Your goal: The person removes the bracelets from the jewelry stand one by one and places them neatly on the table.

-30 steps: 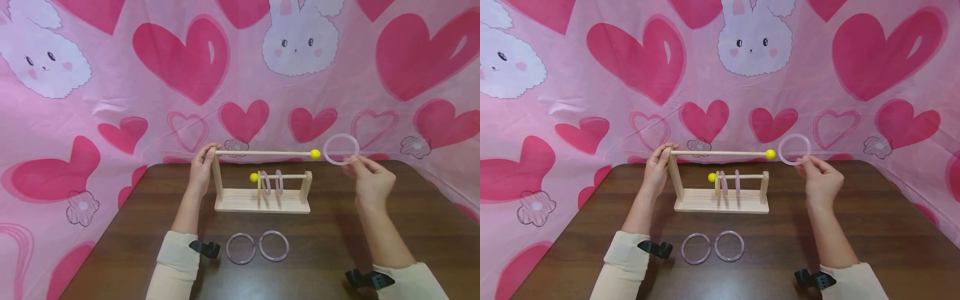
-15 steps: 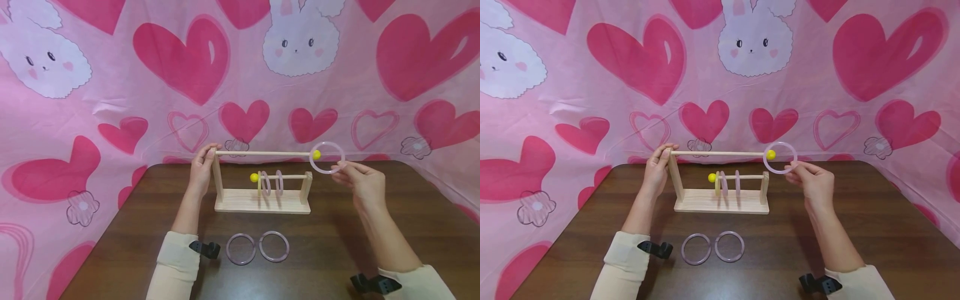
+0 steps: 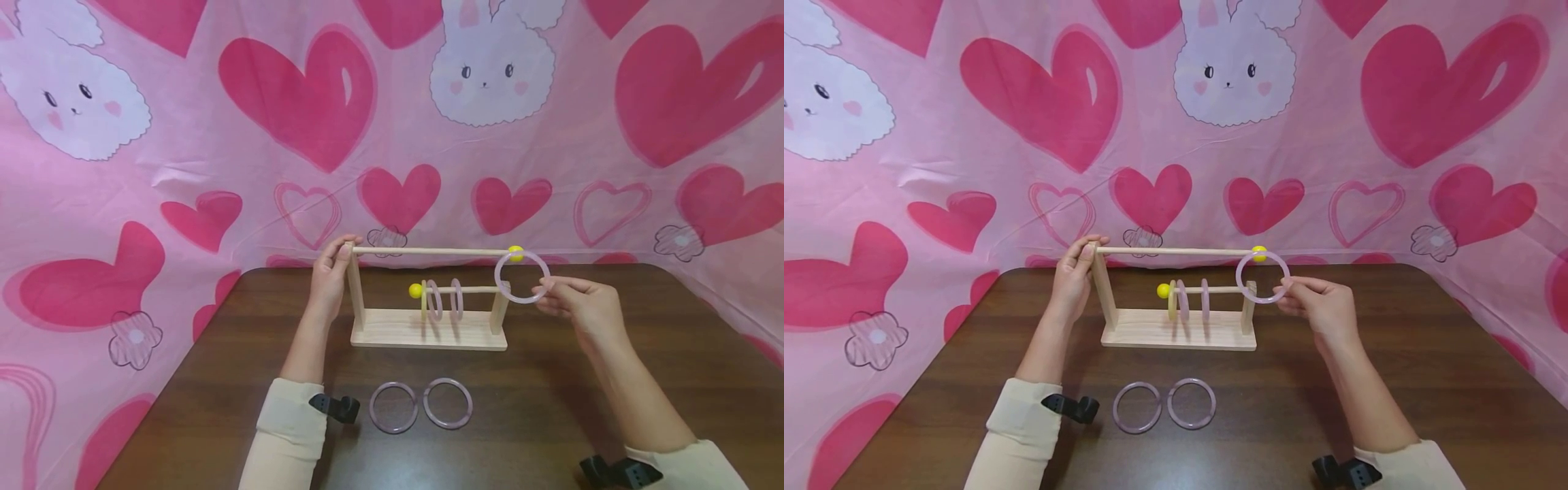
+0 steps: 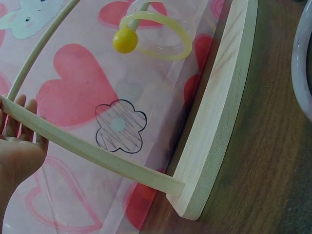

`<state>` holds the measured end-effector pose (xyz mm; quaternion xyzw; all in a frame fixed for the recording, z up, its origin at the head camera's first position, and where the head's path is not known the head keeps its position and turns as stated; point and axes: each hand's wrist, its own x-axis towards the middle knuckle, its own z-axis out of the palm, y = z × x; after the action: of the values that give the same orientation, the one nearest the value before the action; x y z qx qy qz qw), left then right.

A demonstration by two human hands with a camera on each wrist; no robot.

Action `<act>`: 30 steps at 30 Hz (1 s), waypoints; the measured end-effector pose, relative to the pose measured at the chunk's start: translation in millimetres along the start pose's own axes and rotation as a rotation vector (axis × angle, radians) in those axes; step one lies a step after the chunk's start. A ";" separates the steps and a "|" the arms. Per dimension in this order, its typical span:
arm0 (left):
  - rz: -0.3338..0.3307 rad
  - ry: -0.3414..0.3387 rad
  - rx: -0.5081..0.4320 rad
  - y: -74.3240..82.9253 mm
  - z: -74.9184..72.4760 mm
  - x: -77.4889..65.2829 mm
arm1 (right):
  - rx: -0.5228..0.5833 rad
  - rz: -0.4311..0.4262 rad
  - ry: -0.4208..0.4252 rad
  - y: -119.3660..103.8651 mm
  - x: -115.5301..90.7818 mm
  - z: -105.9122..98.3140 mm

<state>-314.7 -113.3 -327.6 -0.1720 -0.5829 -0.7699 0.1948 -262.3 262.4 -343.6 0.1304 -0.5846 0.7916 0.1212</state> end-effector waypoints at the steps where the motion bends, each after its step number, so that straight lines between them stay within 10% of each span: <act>1: 0.000 0.000 0.001 0.2 0.0 -0.2 | -0.032 0.006 0.019 -5.7 -3.5 6.3; 30: 0.002 -0.007 -0.006 0.0 -0.2 0.4 | -0.432 0.268 -0.207 -15.0 -17.6 9.6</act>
<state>-315.1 -113.5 -327.5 -0.1760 -0.5811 -0.7707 0.1931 -240.0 256.9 -333.6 0.1035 -0.7612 0.6399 -0.0199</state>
